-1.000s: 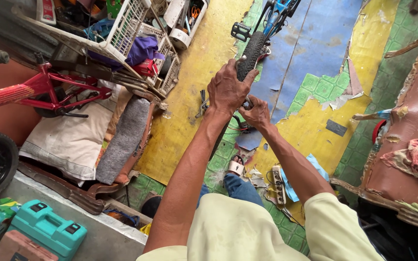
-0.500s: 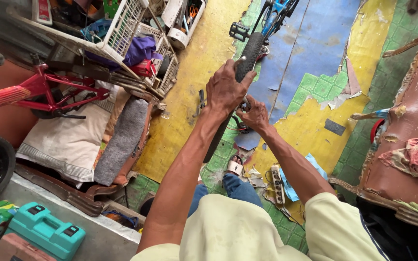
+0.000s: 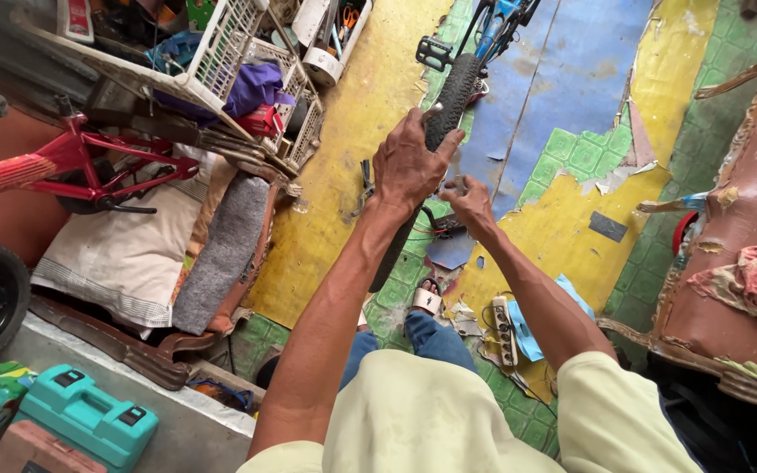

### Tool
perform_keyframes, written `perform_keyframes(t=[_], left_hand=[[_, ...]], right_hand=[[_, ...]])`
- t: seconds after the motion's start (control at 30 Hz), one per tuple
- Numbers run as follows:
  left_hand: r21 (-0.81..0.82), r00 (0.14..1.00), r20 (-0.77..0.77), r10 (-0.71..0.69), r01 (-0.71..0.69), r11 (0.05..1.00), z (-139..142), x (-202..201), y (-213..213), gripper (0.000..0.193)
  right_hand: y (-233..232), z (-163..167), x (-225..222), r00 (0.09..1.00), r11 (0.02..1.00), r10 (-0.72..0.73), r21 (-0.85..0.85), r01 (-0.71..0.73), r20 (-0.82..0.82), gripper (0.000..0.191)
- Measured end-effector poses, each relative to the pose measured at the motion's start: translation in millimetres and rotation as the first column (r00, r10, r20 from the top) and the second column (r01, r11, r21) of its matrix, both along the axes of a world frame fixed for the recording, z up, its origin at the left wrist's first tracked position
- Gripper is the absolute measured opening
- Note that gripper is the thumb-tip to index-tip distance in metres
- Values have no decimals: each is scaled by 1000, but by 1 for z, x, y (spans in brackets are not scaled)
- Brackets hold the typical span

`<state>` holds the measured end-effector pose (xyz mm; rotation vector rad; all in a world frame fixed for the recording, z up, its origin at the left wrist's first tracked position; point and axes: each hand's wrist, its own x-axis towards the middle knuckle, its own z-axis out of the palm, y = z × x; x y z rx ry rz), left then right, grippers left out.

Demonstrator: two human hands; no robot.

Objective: The person works on a bicycle wheel mounted on a stand, using a wrench to tighten the axle nuts. They rotate the wheel to check alignment and continue adjusting the nuts with both hands.

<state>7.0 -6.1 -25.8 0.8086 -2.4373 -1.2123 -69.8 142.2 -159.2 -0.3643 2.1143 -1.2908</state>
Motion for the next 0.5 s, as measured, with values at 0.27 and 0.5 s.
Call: perform_keyframes(t=[0.27,0.5], left_hand=[[13,999,-12,29,-29,999,9,-3,2,53],[10,999,-16,44,-44,999,5,-5,1,53]], right_hand=[[-3,0,1,553,939,-121,-86,334,825,15],[-18,4,17,746,888,-311,-100,448,589,20]])
